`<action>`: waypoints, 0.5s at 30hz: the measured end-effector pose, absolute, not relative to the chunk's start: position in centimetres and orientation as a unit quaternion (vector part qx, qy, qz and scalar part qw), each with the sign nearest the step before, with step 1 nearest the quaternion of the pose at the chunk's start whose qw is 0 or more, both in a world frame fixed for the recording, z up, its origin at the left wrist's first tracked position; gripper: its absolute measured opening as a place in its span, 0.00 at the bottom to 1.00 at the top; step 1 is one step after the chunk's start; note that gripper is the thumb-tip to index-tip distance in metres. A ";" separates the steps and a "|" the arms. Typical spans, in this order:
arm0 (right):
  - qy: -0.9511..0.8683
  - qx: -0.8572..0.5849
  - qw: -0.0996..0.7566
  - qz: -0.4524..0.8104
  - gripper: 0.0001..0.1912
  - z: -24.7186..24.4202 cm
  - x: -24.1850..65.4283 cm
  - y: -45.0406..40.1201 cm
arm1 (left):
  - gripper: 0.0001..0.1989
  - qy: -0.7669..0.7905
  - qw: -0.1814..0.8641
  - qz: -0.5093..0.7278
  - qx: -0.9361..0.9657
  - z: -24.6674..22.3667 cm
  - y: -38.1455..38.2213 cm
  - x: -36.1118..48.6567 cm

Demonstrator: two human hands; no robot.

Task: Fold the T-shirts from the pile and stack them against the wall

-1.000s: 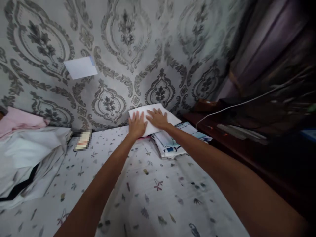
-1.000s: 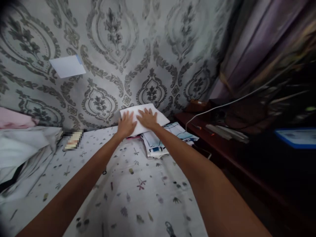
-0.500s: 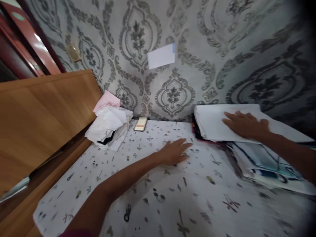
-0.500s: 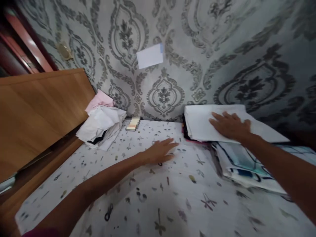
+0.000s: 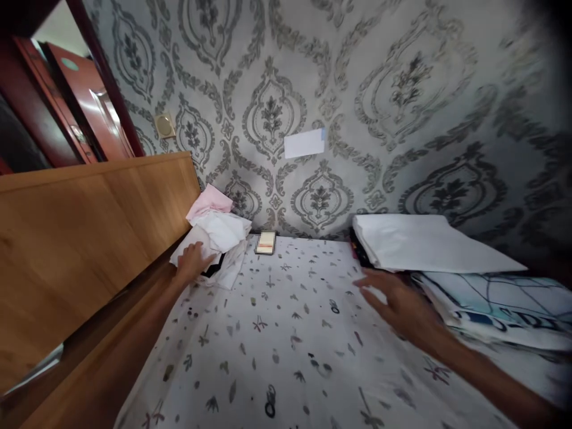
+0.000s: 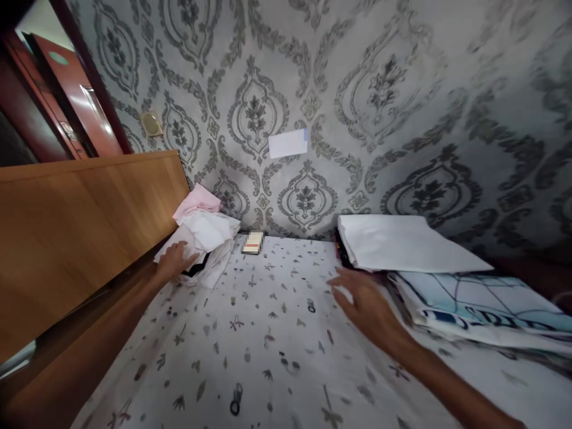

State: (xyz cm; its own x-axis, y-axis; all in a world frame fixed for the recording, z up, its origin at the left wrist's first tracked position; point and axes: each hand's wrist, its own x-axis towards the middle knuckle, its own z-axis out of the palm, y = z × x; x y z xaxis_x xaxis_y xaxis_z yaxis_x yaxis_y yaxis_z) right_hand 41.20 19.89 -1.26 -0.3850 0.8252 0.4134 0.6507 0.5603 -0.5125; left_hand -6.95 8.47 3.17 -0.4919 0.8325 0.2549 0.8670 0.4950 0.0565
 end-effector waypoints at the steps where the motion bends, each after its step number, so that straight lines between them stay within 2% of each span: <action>1: -0.827 -0.435 0.321 0.155 0.16 -2.0 40.5 18.1 | 0.28 -0.854 0.102 -0.090 -0.503 3.5 9.0 -6.8; 4: -0.823 -0.418 0.322 0.212 0.17 -3.9 38.7 13.3 | 0.27 -0.830 0.112 -0.079 -0.541 4.7 11.1 -6.2; 8: -0.826 -0.392 0.314 0.256 0.16 -6.1 36.9 8.7 | 0.31 -0.818 0.085 -0.077 -0.563 5.6 12.9 -6.0; 15: -0.806 -0.406 0.343 0.262 0.14 -9.0 36.8 6.7 | 0.25 -0.829 0.037 -0.111 -0.546 4.1 9.3 -8.4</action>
State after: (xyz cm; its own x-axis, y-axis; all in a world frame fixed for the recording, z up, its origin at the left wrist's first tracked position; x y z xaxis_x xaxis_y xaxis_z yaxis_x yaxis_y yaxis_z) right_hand 36.80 6.75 -9.01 -0.4348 0.8338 0.3402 0.4748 0.5332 -0.7002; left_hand -8.36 9.32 4.11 -0.4005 0.8978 0.1832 0.9143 0.3784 0.1445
